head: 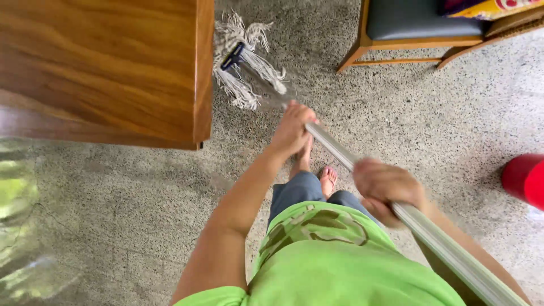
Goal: Mopping a concrete floor using a mop and a red bucket with soapy water.
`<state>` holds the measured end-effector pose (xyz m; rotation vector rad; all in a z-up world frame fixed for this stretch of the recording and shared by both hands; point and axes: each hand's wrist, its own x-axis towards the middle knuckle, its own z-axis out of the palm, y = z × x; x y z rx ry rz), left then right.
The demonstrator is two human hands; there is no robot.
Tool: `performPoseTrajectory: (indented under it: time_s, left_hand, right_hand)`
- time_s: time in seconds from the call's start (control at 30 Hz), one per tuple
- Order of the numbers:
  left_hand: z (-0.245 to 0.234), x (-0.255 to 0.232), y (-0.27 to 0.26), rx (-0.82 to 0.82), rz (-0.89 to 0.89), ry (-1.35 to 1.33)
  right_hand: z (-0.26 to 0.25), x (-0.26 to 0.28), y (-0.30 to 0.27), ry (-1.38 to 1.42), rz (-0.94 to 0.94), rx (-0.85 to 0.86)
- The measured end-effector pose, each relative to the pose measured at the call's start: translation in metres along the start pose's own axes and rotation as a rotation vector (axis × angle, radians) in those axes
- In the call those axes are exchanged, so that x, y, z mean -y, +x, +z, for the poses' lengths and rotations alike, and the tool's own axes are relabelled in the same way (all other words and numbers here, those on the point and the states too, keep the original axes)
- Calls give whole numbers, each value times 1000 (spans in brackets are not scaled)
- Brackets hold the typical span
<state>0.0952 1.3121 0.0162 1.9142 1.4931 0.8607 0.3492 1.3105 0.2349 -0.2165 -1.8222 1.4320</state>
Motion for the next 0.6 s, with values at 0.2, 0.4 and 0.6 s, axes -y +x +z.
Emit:
performPoseTrajectory:
  time_s: [0.2,0.4,0.6]
  left_hand:
    - [-58,149,73,-146,-86,205]
    - [-93,93,151,-13,-597,37]
    - [-3,-3,107,41,-4,-53]
  right_hand:
    - [15,-152,93,-164,-83,24]
    - [-8,-145,96,-220,17,-39]
    - [-69,-25,28,-333,79,-65]
